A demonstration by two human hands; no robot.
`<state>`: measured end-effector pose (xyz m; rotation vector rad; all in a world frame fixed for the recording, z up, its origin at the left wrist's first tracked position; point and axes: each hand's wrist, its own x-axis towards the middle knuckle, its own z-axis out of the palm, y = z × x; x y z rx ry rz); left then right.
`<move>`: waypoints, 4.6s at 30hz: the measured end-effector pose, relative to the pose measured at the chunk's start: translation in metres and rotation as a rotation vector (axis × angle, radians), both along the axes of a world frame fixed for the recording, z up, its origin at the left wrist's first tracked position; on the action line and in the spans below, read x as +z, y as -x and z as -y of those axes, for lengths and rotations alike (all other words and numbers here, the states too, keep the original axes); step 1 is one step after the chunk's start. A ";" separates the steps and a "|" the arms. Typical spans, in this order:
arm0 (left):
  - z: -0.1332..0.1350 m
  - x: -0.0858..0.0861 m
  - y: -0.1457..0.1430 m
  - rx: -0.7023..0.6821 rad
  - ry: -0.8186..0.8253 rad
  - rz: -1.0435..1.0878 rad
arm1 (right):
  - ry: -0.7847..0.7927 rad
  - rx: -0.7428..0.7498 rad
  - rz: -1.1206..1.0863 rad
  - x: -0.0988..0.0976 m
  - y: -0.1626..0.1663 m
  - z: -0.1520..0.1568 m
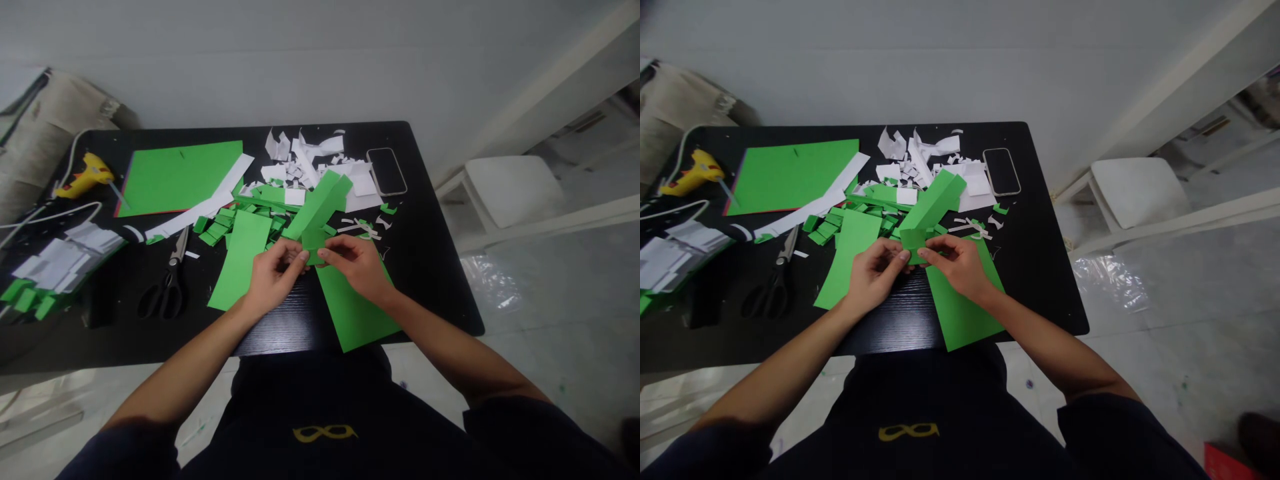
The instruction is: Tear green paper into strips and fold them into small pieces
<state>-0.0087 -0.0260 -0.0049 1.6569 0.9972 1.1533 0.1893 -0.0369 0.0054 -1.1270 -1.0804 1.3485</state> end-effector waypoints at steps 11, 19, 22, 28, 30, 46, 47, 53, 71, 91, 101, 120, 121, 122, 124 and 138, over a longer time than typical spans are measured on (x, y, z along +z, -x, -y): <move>-0.002 0.003 -0.002 -0.030 -0.032 -0.009 | -0.085 0.006 0.147 0.001 -0.001 0.002; -0.004 0.004 -0.001 -0.035 0.050 0.032 | -0.081 0.018 0.164 0.001 -0.001 0.002; -0.004 0.005 -0.001 -0.043 0.072 0.052 | -0.067 0.031 0.139 0.001 -0.001 0.002; -0.004 0.006 -0.001 -0.041 0.089 0.065 | -0.059 0.041 0.092 0.000 0.001 0.002; -0.004 0.006 -0.002 -0.036 0.088 0.056 | -0.066 0.036 0.121 -0.001 0.001 0.002; -0.004 0.006 -0.003 -0.021 0.119 0.109 | -0.066 0.006 0.099 -0.001 0.002 0.002; -0.004 0.007 -0.003 -0.015 0.118 0.112 | -0.058 0.004 0.081 -0.001 0.002 0.002; -0.005 0.008 -0.001 -0.011 0.114 0.108 | -0.038 -0.003 0.065 0.000 0.002 0.003; -0.003 0.009 -0.002 -0.035 0.021 0.038 | -0.041 0.059 0.156 0.006 0.001 0.004; -0.005 0.006 0.001 0.083 0.022 0.009 | -0.178 -0.035 0.165 -0.002 -0.002 0.001; -0.005 0.007 0.001 0.023 0.050 0.071 | -0.099 0.009 0.061 -0.006 -0.003 0.004; -0.004 -0.003 -0.004 -0.005 0.146 0.162 | -0.147 -0.063 0.083 -0.006 0.002 0.004; -0.004 -0.004 -0.003 -0.015 0.144 0.131 | -0.157 -0.057 0.100 -0.006 0.001 0.004; -0.004 -0.005 -0.003 -0.024 0.133 0.098 | -0.167 -0.051 0.122 -0.006 0.001 0.004; -0.004 -0.005 -0.002 -0.041 0.093 0.044 | -0.187 -0.032 0.180 -0.004 -0.001 0.004; -0.007 0.002 -0.003 0.004 0.147 0.076 | -0.091 -0.014 0.101 -0.009 0.000 0.002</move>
